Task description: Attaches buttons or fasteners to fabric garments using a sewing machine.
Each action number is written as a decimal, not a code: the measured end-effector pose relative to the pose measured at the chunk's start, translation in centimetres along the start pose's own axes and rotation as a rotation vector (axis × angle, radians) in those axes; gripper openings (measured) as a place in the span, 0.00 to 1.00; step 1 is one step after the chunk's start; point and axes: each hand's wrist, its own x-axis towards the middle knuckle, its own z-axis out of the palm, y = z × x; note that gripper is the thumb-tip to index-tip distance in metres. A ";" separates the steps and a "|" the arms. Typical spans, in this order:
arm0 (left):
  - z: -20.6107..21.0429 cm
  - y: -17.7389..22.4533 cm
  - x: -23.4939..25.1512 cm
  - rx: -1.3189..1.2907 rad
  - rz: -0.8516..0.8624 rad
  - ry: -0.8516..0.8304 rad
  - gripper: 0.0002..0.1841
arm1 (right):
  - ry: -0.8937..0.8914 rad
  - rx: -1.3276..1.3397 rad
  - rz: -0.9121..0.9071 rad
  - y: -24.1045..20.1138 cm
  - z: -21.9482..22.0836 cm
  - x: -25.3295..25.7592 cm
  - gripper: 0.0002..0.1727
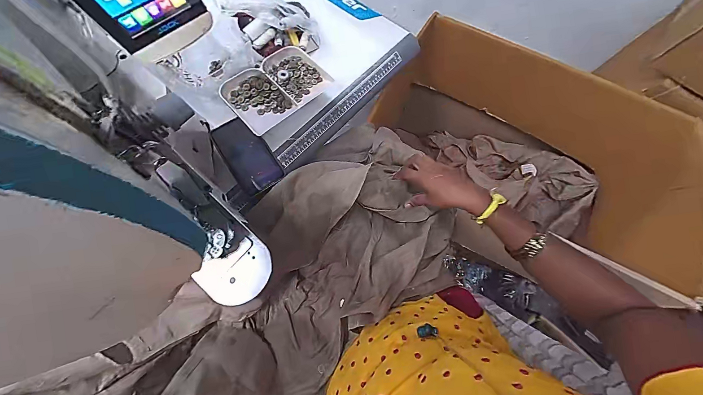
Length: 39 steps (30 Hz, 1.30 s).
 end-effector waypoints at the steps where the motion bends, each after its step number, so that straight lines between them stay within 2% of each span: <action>1: 1.7 0.0 0.5 0.110 0.100 -0.134 0.14 | 0.029 -0.037 -0.001 0.3 1.2 0.2 0.23; 3: 5.4 1.7 1.1 0.301 0.275 -0.328 0.17 | 0.104 -0.023 -0.007 -0.4 1.3 0.1 0.16; 6: 10.3 4.2 -0.3 0.171 0.329 -0.441 0.17 | -0.130 0.161 -0.039 -4.7 -1.2 -2.1 0.19; 7: 11.6 4.7 -1.1 0.041 0.281 -0.515 0.22 | -0.201 0.254 -0.094 -6.8 -1.5 -2.8 0.20; 9: 13.1 4.9 -2.9 -0.340 0.075 -0.723 0.46 | -0.347 0.516 -0.179 -11.7 -1.1 -4.4 0.19; 10: 13.4 4.8 -3.5 -0.525 -0.026 -0.756 0.55 | -0.426 0.708 -0.222 -13.9 -0.3 -4.9 0.20; 11: 13.1 4.8 -3.6 -0.662 -0.106 -0.712 0.59 | -0.517 0.924 -0.245 -15.9 0.5 -5.1 0.20; 12: 12.4 4.6 -3.4 -0.700 -0.186 -0.594 0.60 | -0.609 1.104 -0.251 -17.6 1.2 -4.9 0.19; 14: 9.3 2.5 -2.7 -0.562 -0.382 -0.303 0.56 | -0.715 1.275 -0.282 -19.8 2.9 -3.8 0.14; 17: 3.7 -0.7 -3.3 -0.215 -0.465 -0.012 0.41 | -0.618 1.076 -0.405 -21.3 4.1 -1.6 0.17; 19: 1.3 -0.5 -4.7 -0.040 -0.356 0.029 0.38 | -0.555 0.859 -0.493 -21.6 3.4 -0.6 0.17; 21: 1.1 0.6 -6.0 0.072 -0.126 -0.034 0.32 | -0.559 0.721 -0.530 -21.8 2.8 0.3 0.18; 23: 3.5 2.6 -6.2 0.153 0.116 -0.183 0.26 | -0.550 0.684 -0.550 -21.9 2.8 1.2 0.18; 26: 9.5 5.2 -5.5 0.206 0.426 -0.398 0.17 | -0.542 0.577 -0.493 -21.9 1.3 1.7 0.16; 29: 14.3 6.0 -4.5 0.365 0.706 -0.512 0.12 | -0.482 0.485 -0.577 -19.5 -0.4 2.5 0.11; 31: 16.4 6.0 -4.2 0.415 0.820 -0.607 0.09 | -0.522 0.585 -0.532 -16.0 -2.2 1.9 0.13; 33: 17.9 5.8 -4.3 0.455 0.881 -0.667 0.08 | -0.566 0.696 -0.348 -10.2 -3.0 1.3 0.13; 34: 18.2 5.7 -4.5 0.482 0.898 -0.664 0.07 | -0.579 0.666 -0.237 -6.2 -3.0 1.1 0.13; 35: 18.3 5.6 -4.7 0.496 0.899 -0.651 0.06 | -0.564 0.510 -0.108 -2.2 -3.2 0.5 0.14; 36: 17.9 5.4 -4.7 0.490 0.881 -0.636 0.04 | -0.500 0.223 0.069 1.2 -3.6 -0.6 0.15; 37: 17.4 5.3 -4.6 0.460 0.845 -0.596 0.03 | -0.395 -0.084 0.326 3.5 -3.8 -1.8 0.17; 38: 17.0 5.2 -4.4 0.403 0.785 -0.537 0.04 | -0.270 -0.278 0.567 5.3 -4.3 -3.0 0.20; 39: 16.0 5.2 -4.2 0.323 0.698 -0.491 0.06 | -0.147 -0.318 0.662 7.1 -4.7 -4.3 0.21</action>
